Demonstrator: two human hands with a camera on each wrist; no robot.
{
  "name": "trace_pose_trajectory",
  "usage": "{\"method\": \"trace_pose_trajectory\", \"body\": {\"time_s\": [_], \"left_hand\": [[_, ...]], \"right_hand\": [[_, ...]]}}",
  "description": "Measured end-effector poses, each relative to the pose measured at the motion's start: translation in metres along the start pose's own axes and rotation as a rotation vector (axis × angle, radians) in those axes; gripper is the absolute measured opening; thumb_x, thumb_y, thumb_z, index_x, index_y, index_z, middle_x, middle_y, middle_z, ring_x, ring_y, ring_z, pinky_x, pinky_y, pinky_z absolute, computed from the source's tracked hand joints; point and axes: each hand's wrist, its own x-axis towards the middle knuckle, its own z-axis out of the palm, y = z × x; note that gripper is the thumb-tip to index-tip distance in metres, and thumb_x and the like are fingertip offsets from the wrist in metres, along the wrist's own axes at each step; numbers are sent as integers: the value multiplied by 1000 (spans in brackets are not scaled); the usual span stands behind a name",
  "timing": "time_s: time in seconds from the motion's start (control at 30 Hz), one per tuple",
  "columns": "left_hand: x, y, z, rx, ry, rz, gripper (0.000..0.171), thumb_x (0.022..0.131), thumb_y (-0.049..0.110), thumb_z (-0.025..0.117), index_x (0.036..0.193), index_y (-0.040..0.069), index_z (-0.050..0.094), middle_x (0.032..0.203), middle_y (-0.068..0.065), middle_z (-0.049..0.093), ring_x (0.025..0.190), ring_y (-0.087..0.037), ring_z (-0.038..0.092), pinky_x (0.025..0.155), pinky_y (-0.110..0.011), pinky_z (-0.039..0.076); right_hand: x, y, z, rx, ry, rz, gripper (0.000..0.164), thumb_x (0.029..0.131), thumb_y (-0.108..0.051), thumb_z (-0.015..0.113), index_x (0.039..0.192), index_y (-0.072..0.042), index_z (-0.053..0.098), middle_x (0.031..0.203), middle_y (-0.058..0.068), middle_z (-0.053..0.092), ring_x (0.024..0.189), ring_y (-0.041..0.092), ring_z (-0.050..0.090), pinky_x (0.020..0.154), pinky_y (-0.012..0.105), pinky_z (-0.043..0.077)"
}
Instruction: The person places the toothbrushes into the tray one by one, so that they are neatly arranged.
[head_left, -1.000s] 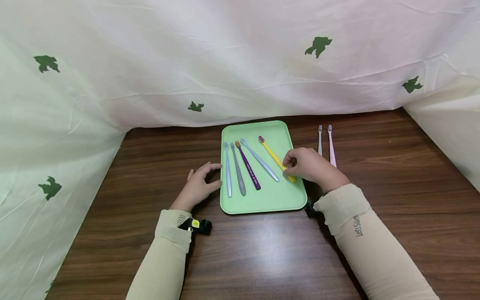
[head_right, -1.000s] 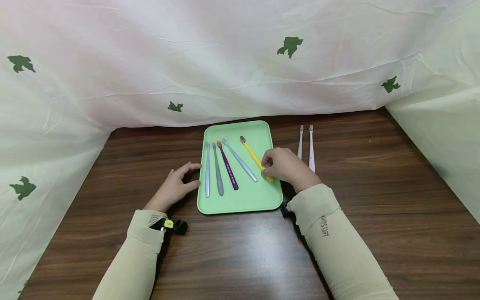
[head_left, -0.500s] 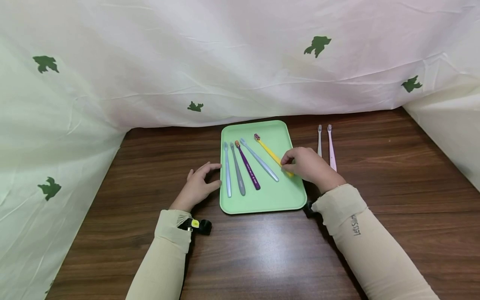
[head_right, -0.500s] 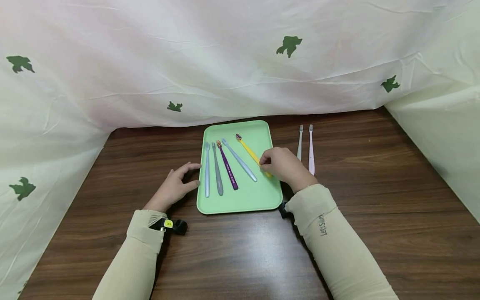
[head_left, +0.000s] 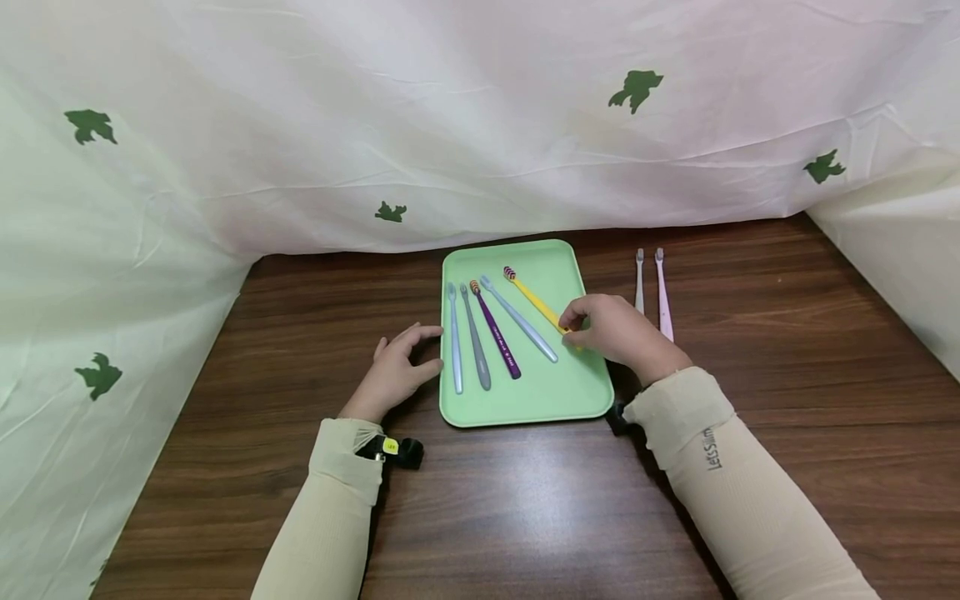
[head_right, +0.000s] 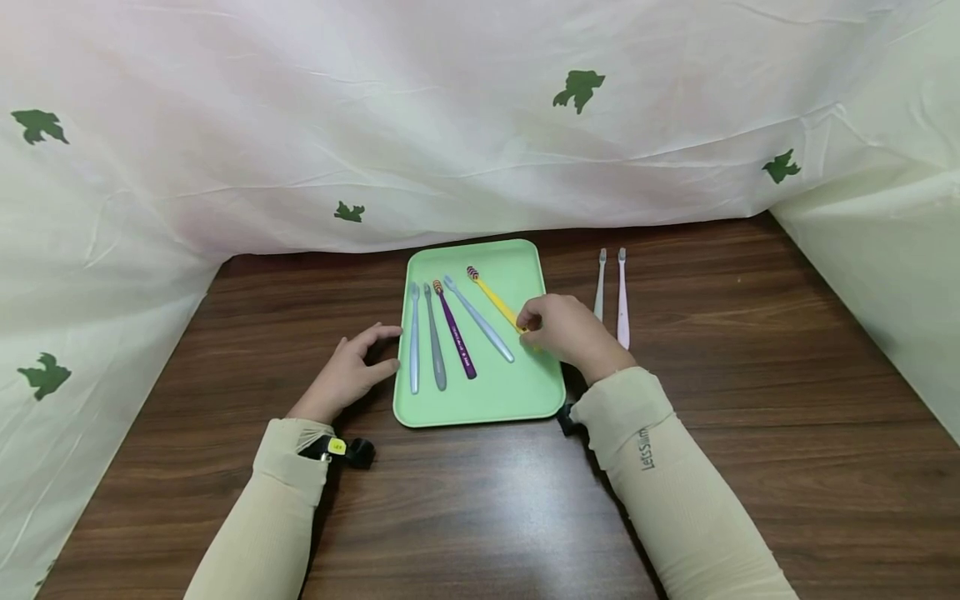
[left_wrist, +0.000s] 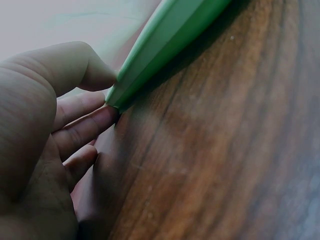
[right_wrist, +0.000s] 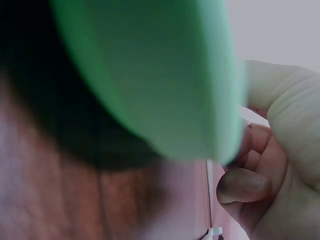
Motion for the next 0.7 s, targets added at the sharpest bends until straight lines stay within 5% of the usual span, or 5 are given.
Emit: {"method": "trace_pose_trajectory", "body": {"time_s": [0.7], "left_hand": [[0, 0, 0, -2, 4, 8, 48, 94, 22, 66, 140, 13, 58, 146, -8, 54, 150, -26, 27, 120, -57, -8]], "right_hand": [[1, 1, 0, -1, 14, 0, 15, 92, -13, 74, 106, -11, 77, 113, 9, 71, 102, 25, 63, 77, 37, 56]]}}
